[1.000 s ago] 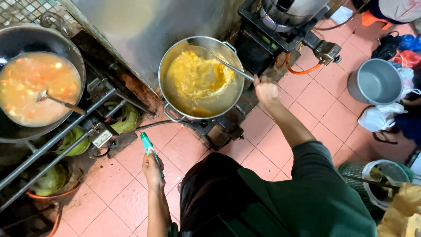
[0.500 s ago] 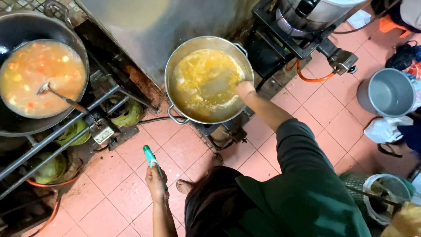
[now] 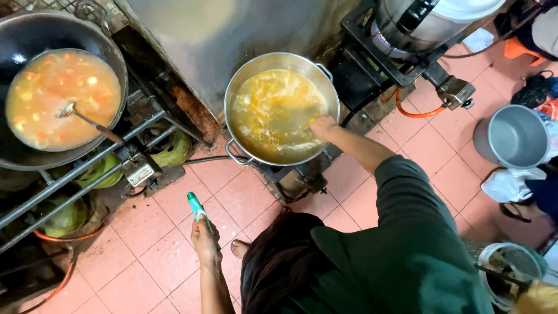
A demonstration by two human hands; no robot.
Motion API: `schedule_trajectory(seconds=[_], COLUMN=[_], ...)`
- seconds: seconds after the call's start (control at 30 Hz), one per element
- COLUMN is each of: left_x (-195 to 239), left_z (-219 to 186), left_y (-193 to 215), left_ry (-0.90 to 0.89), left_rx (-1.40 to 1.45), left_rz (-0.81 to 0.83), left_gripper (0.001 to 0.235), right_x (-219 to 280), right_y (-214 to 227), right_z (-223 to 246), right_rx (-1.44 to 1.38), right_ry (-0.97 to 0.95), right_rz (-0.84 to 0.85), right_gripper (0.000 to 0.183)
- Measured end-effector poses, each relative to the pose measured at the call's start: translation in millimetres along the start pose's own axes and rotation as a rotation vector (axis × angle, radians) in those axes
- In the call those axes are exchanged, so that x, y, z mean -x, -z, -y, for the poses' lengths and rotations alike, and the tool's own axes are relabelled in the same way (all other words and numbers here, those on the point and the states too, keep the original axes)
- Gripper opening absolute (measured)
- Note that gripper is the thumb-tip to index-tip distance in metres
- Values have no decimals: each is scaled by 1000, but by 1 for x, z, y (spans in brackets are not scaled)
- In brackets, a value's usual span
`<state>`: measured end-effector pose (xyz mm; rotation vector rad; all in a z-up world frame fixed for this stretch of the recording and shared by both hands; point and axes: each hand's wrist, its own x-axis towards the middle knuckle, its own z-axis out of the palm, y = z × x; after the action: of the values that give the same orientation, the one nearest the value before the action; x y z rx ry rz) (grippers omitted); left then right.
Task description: Preparing and seasoning soup in large industrial pots using packets of ketchup and chili sauce.
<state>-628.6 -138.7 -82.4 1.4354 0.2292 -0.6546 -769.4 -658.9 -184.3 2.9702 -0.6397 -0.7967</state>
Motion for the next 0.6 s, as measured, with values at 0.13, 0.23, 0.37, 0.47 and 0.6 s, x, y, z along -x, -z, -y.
schedule_trajectory(seconds=[0.13, 0.23, 0.37, 0.47, 0.6], left_x=[-4, -3, -9, -6, -9], left_z=[1, -2, -7, -7, -8], left_y=[-5, -6, -21, -21, -25], left_ry=[-15, -11, -20, 8, -11], left_rx=[19, 11, 21, -7, -21], left_rz=[37, 74, 125, 124, 175], left_gripper=[31, 31, 31, 31, 33], right_x=[-7, 13, 47, 81, 117], right_y=[-24, -8, 27, 38, 10], right_z=[8, 14, -2, -9, -35], right_rx=[-127, -255, -366, -420, -621], right_ry=[-82, -118, -165, -218, -272], right_rz=[43, 25, -21, -65, -106], right_gripper=[18, 21, 29, 32, 45])
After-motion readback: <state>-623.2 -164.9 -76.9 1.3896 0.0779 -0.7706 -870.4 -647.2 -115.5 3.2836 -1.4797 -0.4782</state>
